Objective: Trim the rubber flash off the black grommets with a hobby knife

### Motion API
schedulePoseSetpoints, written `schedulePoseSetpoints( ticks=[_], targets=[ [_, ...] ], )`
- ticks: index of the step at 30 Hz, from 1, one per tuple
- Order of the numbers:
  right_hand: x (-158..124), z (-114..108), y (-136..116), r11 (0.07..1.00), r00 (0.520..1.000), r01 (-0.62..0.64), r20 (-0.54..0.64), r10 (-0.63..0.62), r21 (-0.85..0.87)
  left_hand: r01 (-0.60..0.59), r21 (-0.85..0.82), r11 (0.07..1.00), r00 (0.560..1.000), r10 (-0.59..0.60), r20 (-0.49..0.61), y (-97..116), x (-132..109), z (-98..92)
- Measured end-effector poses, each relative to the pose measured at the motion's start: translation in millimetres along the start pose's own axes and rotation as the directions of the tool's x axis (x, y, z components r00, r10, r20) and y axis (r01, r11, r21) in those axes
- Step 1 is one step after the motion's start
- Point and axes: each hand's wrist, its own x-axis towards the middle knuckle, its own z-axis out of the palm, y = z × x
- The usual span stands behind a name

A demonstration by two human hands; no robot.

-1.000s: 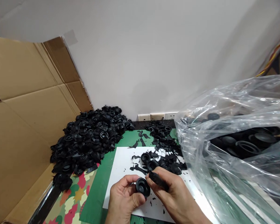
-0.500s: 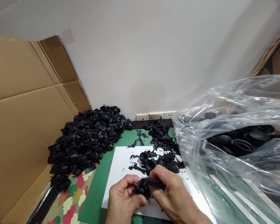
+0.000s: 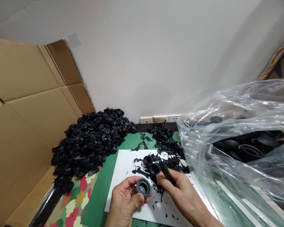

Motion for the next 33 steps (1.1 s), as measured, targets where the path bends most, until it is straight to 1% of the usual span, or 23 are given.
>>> schedulePoseSetpoints(
  ticks=[5,9,12,17,22,24,28,33],
  targets=[
    [2.3,0.8,2.7,0.999,0.999,0.003,-0.032,-0.002,0.038,-0.02,0.011,1.0,1.0,0.02,0.009,-2.2,2.7,-1.8],
    [1.6,1.5,2.5,0.998,0.999,0.02,-0.044,-0.017,0.056,0.009,0.006,1.0,1.0,-0.009,0.015,-4.3,5.4,-4.9],
    [1.2,2.2,2.7,0.997,1.0,0.025,-0.011,-0.024,0.074,0.019,0.001,1.0,0.999,-0.019,0.027,-5.5,6.8,-6.4],
    [0.5,6.7,-1.1,0.994,0.997,0.014,0.08,-0.023,0.106,0.013,0.008,1.0,0.998,-0.013,0.056,-5.5,5.5,-3.7],
    [-1.2,10.3,-6.8,0.989,0.996,0.029,0.084,-0.041,0.143,0.041,0.012,0.999,0.997,-0.042,0.065,-4.8,2.4,-0.1],
    [-1.2,10.2,-5.7,0.981,0.997,-0.01,0.079,-0.005,0.194,0.043,0.014,0.999,0.997,-0.043,0.068,-5.7,2.3,-0.3],
    [0.8,7.8,1.6,0.941,0.991,-0.135,0.03,0.132,0.311,0.033,0.027,0.999,0.998,-0.035,0.049,-8.2,3.9,-3.5],
    [3.8,2.6,6.8,0.922,0.981,-0.152,-0.06,0.184,0.355,0.014,0.039,0.999,1.0,-0.015,0.011,-9.0,5.2,-7.7]
  ],
)
